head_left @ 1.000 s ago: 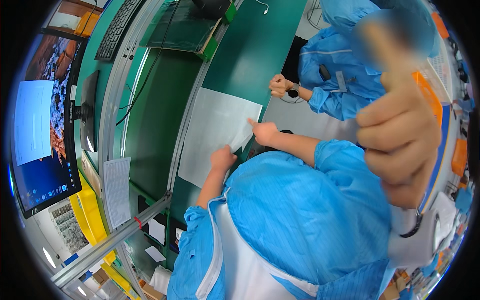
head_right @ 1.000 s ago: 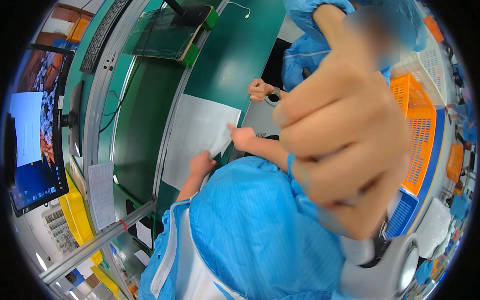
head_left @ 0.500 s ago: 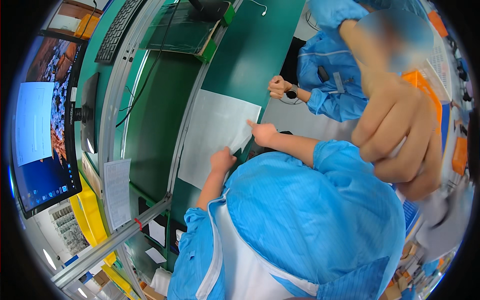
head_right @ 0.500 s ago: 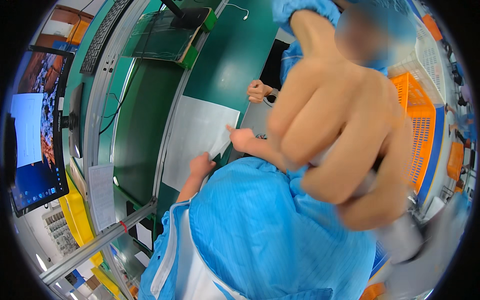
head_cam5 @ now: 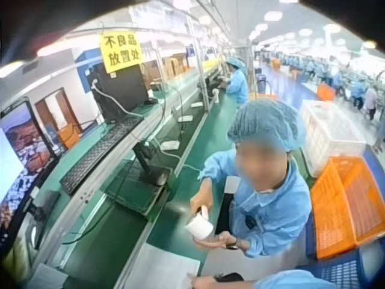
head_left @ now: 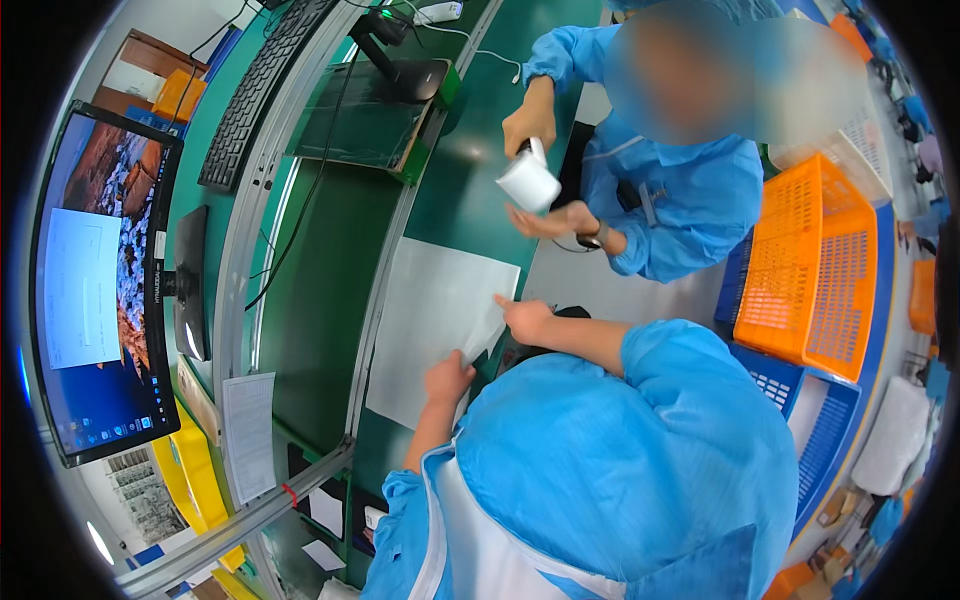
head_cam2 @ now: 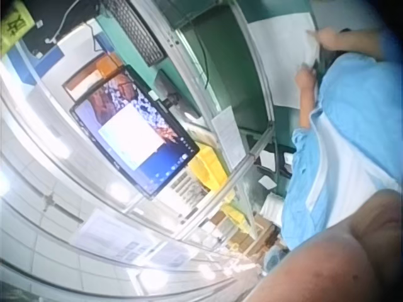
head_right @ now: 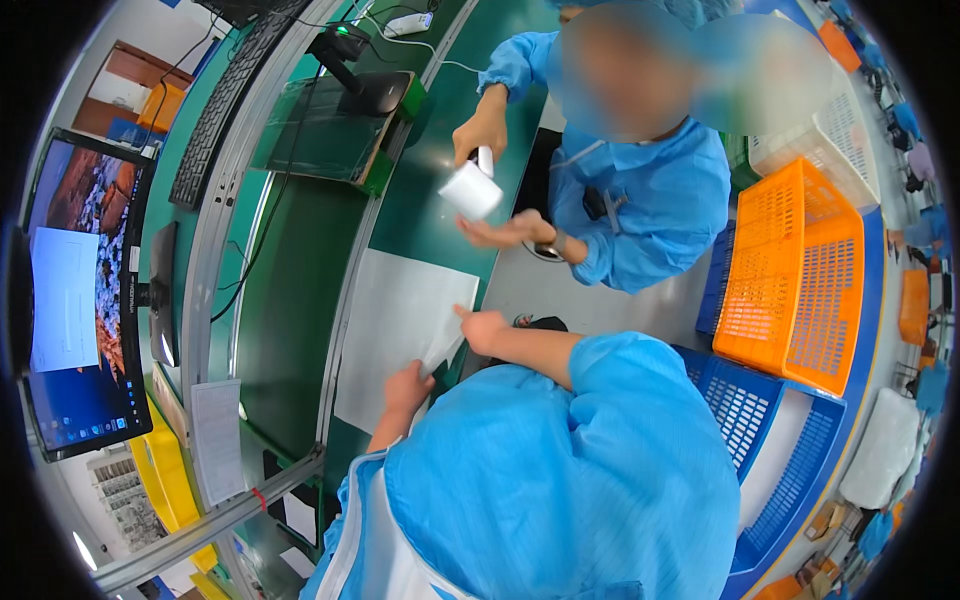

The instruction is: Assembling and inspecting electronic devices at a factory workstation.

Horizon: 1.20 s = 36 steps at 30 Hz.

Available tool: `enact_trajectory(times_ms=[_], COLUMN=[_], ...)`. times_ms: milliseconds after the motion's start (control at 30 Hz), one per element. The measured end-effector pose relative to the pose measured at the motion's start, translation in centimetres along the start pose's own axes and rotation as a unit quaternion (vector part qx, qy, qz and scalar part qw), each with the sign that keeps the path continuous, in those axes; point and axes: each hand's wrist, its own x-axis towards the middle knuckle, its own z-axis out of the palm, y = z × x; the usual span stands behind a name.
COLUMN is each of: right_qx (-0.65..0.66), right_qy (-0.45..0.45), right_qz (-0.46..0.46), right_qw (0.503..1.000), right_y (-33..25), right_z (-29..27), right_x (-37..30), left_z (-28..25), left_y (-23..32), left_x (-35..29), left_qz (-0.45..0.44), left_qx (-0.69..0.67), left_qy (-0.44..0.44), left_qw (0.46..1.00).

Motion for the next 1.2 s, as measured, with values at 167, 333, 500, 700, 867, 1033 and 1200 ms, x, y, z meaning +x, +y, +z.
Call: enact_trajectory(times_ms=[167, 333, 500, 700, 867, 1033, 1200], right_qx=[-0.010, -0.028, -0.025, -0.031, -0.030, -0.033, -0.040], right_qy=[0.004, -0.014, -0.001, 0.001, -0.002, -0.017, 0.001], right_qz=[0.007, 0.003, 0.006, 0.007, 0.015, 0.014, 0.010], right_qw=[1.000, 1.000, 1.000, 1.000, 0.999, 0.999, 0.999], right_y=[0.1, -0.6, -0.7, -0.7, -0.8, -1.0, -0.6], right_z=[-0.4, -1.3, -0.9, -1.1, -1.3, -1.3, -0.2], right_x=[0.0, -0.2, 0.0, 0.0, -0.1, -0.1, 0.3], left_z=[-1.3, -0.1, 0.3, 0.8, 0.5, 0.4, 1.0], left_y=[0.7, -0.1, -0.2, -0.5, -0.3, -0.1, -0.4], left_x=[-0.2, 0.1, 0.1, 0.3, 0.4, 0.3, 0.3], left_qz=[0.007, 0.019, 0.013, 0.017, 0.024, 0.027, 0.041], left_qx=[0.018, 0.002, 0.001, -0.022, -0.018, -0.024, -0.037], left_qy=[-0.008, 0.007, 0.011, 0.024, 0.009, -0.009, 0.009], left_qw=[1.000, 1.000, 1.000, 0.999, 1.000, 0.999, 0.998])
